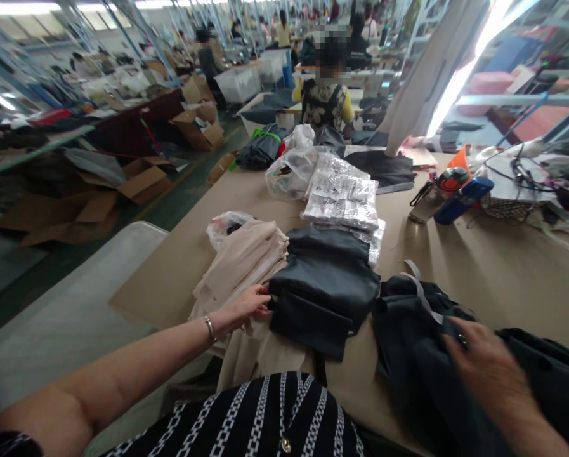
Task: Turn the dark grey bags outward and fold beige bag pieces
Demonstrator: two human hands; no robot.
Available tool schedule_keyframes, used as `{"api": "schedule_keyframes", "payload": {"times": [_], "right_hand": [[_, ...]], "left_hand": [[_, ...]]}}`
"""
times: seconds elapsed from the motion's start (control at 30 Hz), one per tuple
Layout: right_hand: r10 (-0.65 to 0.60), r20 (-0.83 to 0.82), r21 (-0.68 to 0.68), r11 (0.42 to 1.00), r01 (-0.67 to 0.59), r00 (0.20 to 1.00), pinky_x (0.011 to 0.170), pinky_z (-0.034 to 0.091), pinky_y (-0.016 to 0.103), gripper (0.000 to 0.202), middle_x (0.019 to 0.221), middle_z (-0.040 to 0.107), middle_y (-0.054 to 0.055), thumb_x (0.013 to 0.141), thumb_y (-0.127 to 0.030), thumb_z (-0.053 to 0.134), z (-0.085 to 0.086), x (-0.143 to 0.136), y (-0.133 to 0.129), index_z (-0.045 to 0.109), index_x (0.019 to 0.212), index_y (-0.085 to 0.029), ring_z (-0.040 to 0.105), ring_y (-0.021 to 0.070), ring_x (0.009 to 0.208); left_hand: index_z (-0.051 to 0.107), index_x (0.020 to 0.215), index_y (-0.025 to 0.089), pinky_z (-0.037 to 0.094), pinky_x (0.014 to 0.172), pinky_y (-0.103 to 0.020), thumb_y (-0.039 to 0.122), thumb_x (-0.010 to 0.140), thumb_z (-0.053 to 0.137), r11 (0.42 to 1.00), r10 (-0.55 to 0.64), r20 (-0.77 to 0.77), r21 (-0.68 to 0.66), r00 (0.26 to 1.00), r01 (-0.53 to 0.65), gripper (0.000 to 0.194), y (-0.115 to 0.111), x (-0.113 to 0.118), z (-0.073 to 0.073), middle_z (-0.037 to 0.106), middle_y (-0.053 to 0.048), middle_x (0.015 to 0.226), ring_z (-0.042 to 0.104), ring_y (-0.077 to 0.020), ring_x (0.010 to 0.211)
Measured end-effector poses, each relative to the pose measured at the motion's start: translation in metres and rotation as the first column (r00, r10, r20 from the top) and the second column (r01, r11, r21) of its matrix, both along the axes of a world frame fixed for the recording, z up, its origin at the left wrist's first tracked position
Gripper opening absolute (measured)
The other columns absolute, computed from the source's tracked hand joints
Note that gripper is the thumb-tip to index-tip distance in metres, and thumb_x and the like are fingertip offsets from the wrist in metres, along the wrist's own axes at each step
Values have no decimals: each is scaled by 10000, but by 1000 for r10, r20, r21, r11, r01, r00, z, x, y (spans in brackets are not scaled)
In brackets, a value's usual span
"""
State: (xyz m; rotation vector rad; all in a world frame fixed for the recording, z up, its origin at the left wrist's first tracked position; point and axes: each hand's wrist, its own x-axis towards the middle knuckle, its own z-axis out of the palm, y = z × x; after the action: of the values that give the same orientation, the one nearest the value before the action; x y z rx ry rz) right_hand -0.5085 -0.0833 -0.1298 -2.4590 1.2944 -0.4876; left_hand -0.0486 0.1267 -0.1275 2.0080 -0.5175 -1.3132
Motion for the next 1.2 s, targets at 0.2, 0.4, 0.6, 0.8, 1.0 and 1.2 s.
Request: {"api": "schedule_keyframes", "payload": {"times": [0.2, 0.4, 0.6, 0.8, 1.0, 1.2], "right_hand": [[598, -212, 310, 791, -527, 773, 1000, 342, 478, 684, 1364, 449, 107, 683, -196, 585, -50, 202, 131, 439, 1351, -215, 378, 333, 1233], [420, -130, 380, 858, -346, 898, 808, 439, 382, 354, 980, 643, 143, 759, -51, 405, -80, 215, 122, 616, 1025, -152, 587, 265, 920], [298, 39, 423, 860, -286, 954, 696, 471, 268, 276, 798, 633, 49, 889, -358, 389, -12, 191, 29, 575, 880, -155, 590, 178, 743], [58, 104, -257, 966, -29, 993, 857, 442, 399, 321, 1027, 579, 128, 870, -349, 444, 67, 197, 8, 558, 1092, -147, 535, 253, 951], [397, -53, -34, 916, -399, 916, 859, 432, 410, 356, 1082, 565, 146, 845, -291, 517, 33, 239, 87, 528, 1164, -135, 503, 286, 1000], [168, 53, 171, 970, -174, 984, 670, 389, 313, 252, 812, 578, 83, 917, -333, 366, 22, 232, 54, 530, 813, -172, 548, 212, 736]], "left_hand": [[583, 998, 131, 449, 462, -189, 136, 729, 560, 1000, 20, -45, 5, 999, -20, 271, -20, -6, -15, 620, -51, 814, 517, -99, 519], [594, 885, 136, 424, 429, -179, 191, 759, 578, 998, 59, -83, -15, 995, -61, 139, -29, -11, -9, 602, -47, 745, 533, -117, 535], [555, 845, 138, 433, 441, -211, 183, 773, 561, 993, 60, -253, -82, 966, -83, 85, -31, -8, 4, 598, -35, 705, 529, -127, 512], [477, 760, 138, 428, 428, -203, 207, 773, 585, 985, 55, -402, -131, 914, -116, 128, -50, -16, 25, 541, -9, 626, 506, -106, 461], [398, 805, 168, 469, 446, -217, 207, 790, 599, 965, 101, -494, -163, 864, -206, 205, -75, -20, 51, 515, 24, 635, 509, -99, 458], [493, 933, 141, 496, 514, -257, 515, 877, 466, 947, 77, -578, -213, 812, -241, 379, -69, -29, 73, 540, -40, 745, 586, -151, 587]]}}
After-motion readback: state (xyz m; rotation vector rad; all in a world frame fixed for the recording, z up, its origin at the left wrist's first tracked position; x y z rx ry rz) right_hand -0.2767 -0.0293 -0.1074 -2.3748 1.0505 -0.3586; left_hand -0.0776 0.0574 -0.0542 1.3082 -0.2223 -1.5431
